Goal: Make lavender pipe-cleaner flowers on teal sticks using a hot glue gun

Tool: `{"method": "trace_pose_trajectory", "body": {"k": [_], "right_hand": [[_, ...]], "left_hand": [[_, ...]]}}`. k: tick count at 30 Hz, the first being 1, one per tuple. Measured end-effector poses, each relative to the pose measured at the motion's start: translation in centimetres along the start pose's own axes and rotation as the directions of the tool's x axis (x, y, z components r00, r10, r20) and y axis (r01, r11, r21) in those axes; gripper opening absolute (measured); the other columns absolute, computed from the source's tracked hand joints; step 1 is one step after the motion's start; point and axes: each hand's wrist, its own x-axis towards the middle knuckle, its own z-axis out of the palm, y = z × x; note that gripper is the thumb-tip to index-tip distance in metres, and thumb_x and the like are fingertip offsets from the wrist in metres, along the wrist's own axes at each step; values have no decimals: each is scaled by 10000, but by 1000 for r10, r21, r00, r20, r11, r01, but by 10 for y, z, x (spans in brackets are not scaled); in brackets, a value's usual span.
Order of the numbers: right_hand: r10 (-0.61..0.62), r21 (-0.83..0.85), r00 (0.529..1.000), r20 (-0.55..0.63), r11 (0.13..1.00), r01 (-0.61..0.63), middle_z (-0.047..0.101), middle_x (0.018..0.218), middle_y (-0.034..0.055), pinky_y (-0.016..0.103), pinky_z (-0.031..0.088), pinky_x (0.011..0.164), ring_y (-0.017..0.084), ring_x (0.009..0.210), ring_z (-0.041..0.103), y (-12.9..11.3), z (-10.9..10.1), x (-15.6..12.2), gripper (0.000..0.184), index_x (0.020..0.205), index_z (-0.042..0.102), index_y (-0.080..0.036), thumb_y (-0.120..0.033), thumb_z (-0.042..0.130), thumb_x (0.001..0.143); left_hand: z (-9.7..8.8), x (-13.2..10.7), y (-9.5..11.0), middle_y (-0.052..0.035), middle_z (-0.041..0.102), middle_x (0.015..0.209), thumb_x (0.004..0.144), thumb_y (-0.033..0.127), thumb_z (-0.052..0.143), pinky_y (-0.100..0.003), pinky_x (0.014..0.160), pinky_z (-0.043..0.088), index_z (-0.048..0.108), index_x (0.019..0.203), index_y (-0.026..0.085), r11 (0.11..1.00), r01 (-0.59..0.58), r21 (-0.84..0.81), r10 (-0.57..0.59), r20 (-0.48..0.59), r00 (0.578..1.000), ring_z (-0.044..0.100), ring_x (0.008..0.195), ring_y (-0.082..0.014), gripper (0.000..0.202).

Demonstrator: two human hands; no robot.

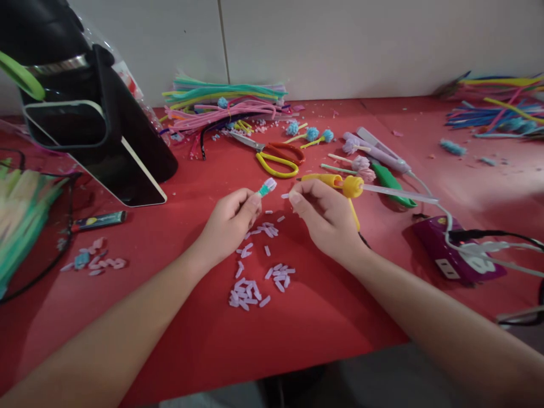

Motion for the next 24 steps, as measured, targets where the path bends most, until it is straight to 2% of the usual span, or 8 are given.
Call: {"method": "trace_pose_trajectory", "body": {"k": [5,12,24], "right_hand": [[-9,-16,1000,9,1000,10,633,784,5,271,465,624,127,684,565,2,0,2,177,867,618,-204,-343,614,976],[-28,-41,999,18,999,29,671,815,10,274,462,619,127,690,575,4,2,3,168,884,632,-200,-337,613,979],[-55,-99,998,41,993,59,638,746,-1,254,422,561,103,605,504,5,1,4,138,860,634,-179,-273,619,959]], "left_hand": [[-3,1,4,46,444,581,983,365,521,-264,505,320,506,702,189,1000,3,-10,-2,55,998,386,491,-85,332],[-3,0,8,51,429,567,975,359,531,-266,517,312,498,671,185,999,-13,43,10,77,997,376,504,-84,352],[-4,0,7,57,418,557,979,363,524,-267,521,296,495,675,179,998,-21,53,16,103,995,371,512,-83,356]]}}
